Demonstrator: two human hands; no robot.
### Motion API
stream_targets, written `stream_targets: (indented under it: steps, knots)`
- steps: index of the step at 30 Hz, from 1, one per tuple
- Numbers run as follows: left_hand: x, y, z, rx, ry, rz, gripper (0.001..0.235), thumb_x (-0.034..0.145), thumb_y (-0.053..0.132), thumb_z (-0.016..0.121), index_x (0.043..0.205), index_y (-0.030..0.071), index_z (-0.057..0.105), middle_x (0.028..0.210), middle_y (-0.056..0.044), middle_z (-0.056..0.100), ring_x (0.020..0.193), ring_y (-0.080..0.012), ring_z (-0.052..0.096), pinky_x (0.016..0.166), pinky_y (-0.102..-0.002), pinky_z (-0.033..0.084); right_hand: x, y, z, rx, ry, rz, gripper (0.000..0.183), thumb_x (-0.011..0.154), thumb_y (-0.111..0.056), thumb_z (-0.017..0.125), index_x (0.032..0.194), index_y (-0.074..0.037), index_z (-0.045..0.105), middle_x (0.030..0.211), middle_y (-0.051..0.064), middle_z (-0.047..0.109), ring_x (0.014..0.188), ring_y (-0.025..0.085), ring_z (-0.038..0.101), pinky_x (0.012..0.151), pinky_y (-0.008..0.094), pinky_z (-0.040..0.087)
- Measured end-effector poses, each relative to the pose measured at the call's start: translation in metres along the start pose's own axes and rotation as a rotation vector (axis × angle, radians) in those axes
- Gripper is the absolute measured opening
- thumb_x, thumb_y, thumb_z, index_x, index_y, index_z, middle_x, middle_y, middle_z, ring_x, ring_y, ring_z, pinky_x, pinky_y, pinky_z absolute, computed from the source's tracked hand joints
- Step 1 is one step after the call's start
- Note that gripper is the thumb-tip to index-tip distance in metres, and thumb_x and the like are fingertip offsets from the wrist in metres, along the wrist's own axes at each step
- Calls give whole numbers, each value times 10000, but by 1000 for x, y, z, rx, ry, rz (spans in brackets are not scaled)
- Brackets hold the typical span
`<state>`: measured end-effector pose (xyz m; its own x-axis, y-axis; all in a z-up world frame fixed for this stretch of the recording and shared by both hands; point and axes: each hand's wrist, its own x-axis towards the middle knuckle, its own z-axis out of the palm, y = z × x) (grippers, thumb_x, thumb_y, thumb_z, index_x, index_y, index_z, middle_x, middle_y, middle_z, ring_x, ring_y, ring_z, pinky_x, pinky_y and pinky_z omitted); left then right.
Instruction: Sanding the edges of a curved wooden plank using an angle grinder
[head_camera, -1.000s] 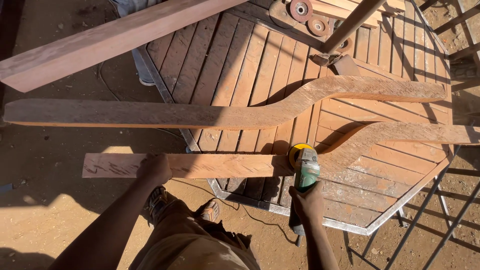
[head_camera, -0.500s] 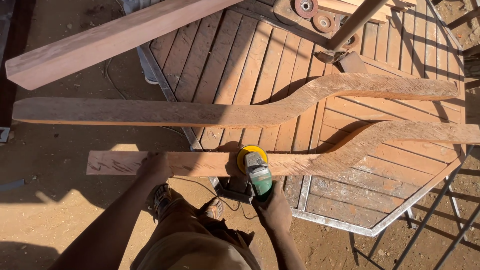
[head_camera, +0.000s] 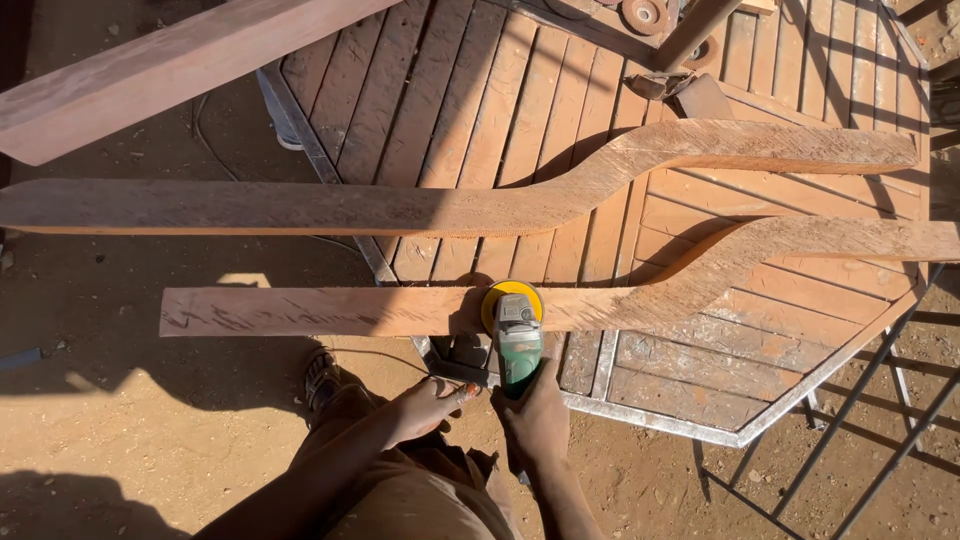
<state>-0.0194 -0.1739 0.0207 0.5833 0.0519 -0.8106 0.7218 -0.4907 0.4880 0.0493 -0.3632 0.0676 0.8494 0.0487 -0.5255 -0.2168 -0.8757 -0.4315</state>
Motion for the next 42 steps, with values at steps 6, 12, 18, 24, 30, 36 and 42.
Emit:
stream_targets:
  steps: [6,12,18,24,30,36,42]
  knots:
    - [35,-18,71,-1496,-125,65,600,843,235,741,1388,31,594,1401,-170,675,1288,-256,619,1097,-376,471,-37,-42,26,-202,-223,-199,539,763,-147,726,1173,-149,377,1048,134,662,874,426,701,713,547,572]
    - [14,69,81,-599,-237,129,595,917,669,502,1245,211,693,1043,-5,703,961,-118,608,849,-279,437,-31,12,10,70,7,85,453,899,-259,700,1217,-137,401,1096,113,717,821,297,722,690,476,600]
    - [70,78,160,-396,-246,-2,572,903,765,547,784,206,578,718,20,549,664,-144,557,599,-319,383,-26,34,-12,149,187,276,392,941,-260,610,1209,-76,392,1029,178,727,809,314,713,735,500,602]
    - [-38,60,38,-597,-407,-119,892,822,837,412,1421,206,608,1452,-72,645,1355,-245,578,1058,-380,421,-44,-17,22,118,135,200,372,910,-200,642,1180,-105,405,1034,147,720,847,297,715,772,495,609]
    - [-77,-20,-29,-818,-241,-238,865,785,877,430,1315,229,644,1205,-16,729,981,-203,703,675,-372,549,-83,-122,68,-30,-39,28,374,898,-375,603,1085,-122,401,1048,176,678,836,411,687,704,554,525]
    - [-109,-107,-82,-1121,-123,-298,610,897,728,466,1242,242,596,1189,-40,689,1035,-279,697,915,-503,544,-108,-198,136,-191,-200,-110,318,943,-311,579,1122,-129,390,1147,211,671,942,569,648,749,633,458]
    - [-143,-178,-144,-1276,-23,-367,692,937,715,348,1393,245,571,1356,-65,652,1126,-325,668,954,-487,543,-118,-259,220,-278,-246,-374,322,1016,-369,560,1130,-127,380,1203,180,618,913,526,683,685,657,501]
